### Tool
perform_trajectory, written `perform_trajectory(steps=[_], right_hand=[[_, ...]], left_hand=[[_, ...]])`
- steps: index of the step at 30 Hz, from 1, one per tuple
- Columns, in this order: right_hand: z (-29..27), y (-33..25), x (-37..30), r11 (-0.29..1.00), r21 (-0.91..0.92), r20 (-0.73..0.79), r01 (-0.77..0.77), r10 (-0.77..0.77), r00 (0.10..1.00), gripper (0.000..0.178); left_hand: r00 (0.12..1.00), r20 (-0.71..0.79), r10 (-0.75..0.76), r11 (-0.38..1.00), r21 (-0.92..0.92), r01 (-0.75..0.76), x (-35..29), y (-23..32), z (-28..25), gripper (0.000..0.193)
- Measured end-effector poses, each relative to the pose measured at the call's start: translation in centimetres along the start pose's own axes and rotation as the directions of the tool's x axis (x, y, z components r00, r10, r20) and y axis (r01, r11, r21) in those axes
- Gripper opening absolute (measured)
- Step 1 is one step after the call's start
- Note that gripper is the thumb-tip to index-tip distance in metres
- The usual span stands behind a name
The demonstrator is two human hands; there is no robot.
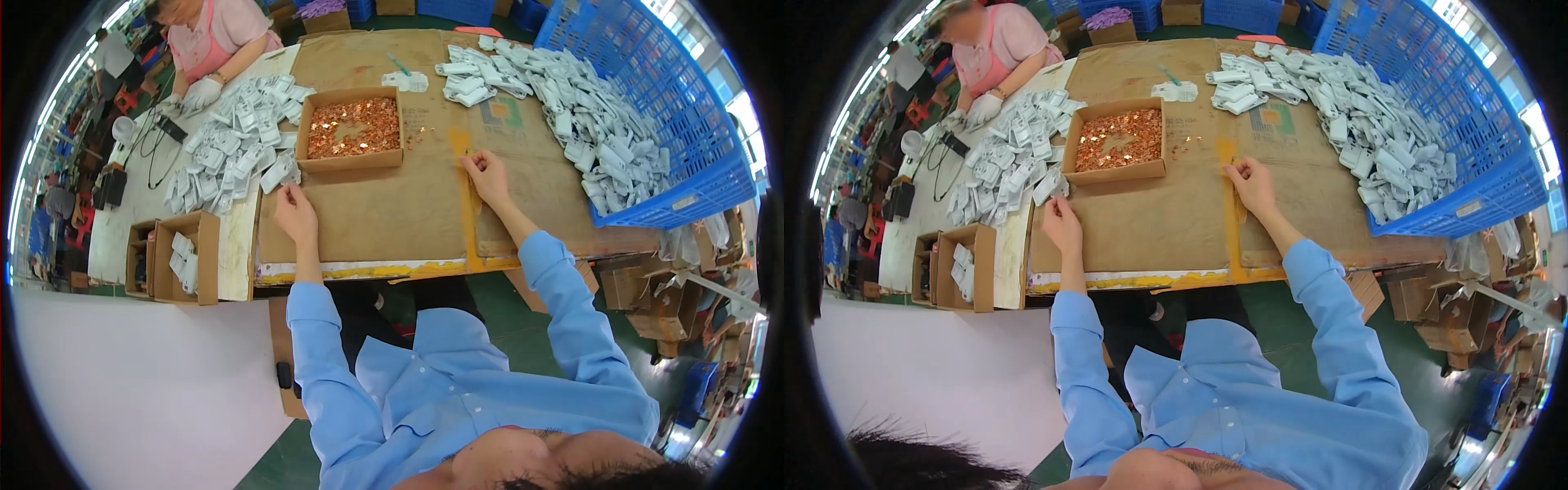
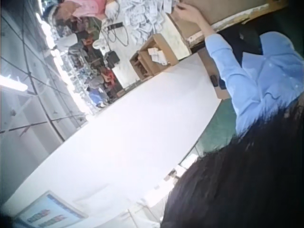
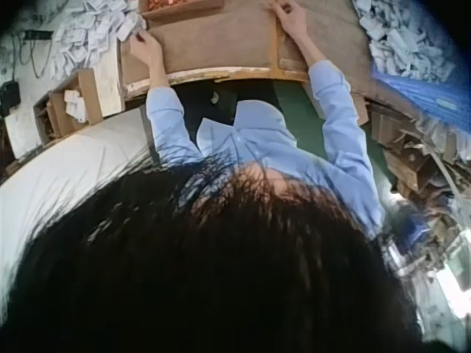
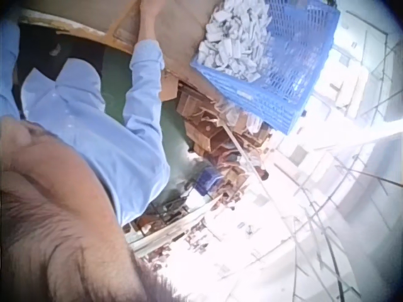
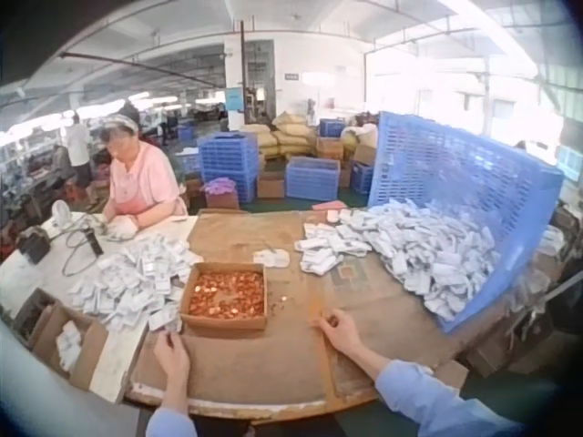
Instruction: Assemble small copper contact parts into white plastic electronic housings.
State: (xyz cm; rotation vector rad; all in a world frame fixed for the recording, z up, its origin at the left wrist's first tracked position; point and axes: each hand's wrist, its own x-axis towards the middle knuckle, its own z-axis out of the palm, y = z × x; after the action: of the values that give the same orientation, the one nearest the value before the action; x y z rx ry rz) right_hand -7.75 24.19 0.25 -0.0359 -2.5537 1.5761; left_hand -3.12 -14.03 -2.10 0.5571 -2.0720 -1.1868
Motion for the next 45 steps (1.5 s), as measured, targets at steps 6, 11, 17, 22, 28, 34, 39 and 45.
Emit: perform_trajectory(steps=[6, 11, 17, 22, 28, 34, 39, 45], right_hand=[[0.1, -1.0, -0.7, 0.994, -0.100, -0.039, 0.042, -0.046, 0.998, 0.027], [0.4, -0.9, -0.7, 0.980, -0.185, -0.034, 0.069, -0.076, 0.996, 0.026], [0.4, 0.4, 0.0, 0.986, -0.141, -0.051, 0.090, -0.098, 0.994, 0.025], [-0.9, 0.3, 3.3, 0.994, -0.012, -0.117, 0.106, -0.107, 0.987, 0.022], [-5.1, 0.2, 12.6, 0.863, -0.501, -0.241, 0.062, -0.207, 0.948, 0.032], [-11.0, 4.1, 20.7, 0.459, -0.888, -0.097, 0.012, -0.212, 0.973, 0.067], [-9.6, 3.6, 22.1, 0.284, -0.949, 0.070, 0.137, -0.233, 0.970, 0.071], [-9.2, 3.8, 22.8, 0.224, -0.966, 0.091, 0.128, -0.165, 0.982, 0.043]], left_hand=[[1.000, -0.003, -0.005, 1.000, 0.012, 0.005, -0.7, 1.6, -0.8, 0.028], [1.000, 0.011, -0.017, 1.000, -0.001, 0.017, -0.8, 1.8, -1.1, 0.029], [1.000, 0.012, -0.012, 1.000, -0.007, 0.012, -0.7, 1.7, -1.0, 0.026], [0.999, 0.032, -0.014, 0.999, 0.032, 0.013, -0.4, 2.1, -0.8, 0.026], [0.997, 0.015, -0.073, 0.997, 0.018, 0.072, -0.5, 1.8, -1.5, 0.028], [0.993, 0.054, -0.105, 0.994, 0.020, 0.104, -0.8, 2.4, -0.5, 0.026], [0.989, 0.055, -0.137, 0.990, 0.050, 0.135, -0.8, 2.4, -1.2, 0.022], [0.990, 0.063, -0.129, 0.991, 0.051, 0.126, -0.4, 2.1, -0.8, 0.023]])
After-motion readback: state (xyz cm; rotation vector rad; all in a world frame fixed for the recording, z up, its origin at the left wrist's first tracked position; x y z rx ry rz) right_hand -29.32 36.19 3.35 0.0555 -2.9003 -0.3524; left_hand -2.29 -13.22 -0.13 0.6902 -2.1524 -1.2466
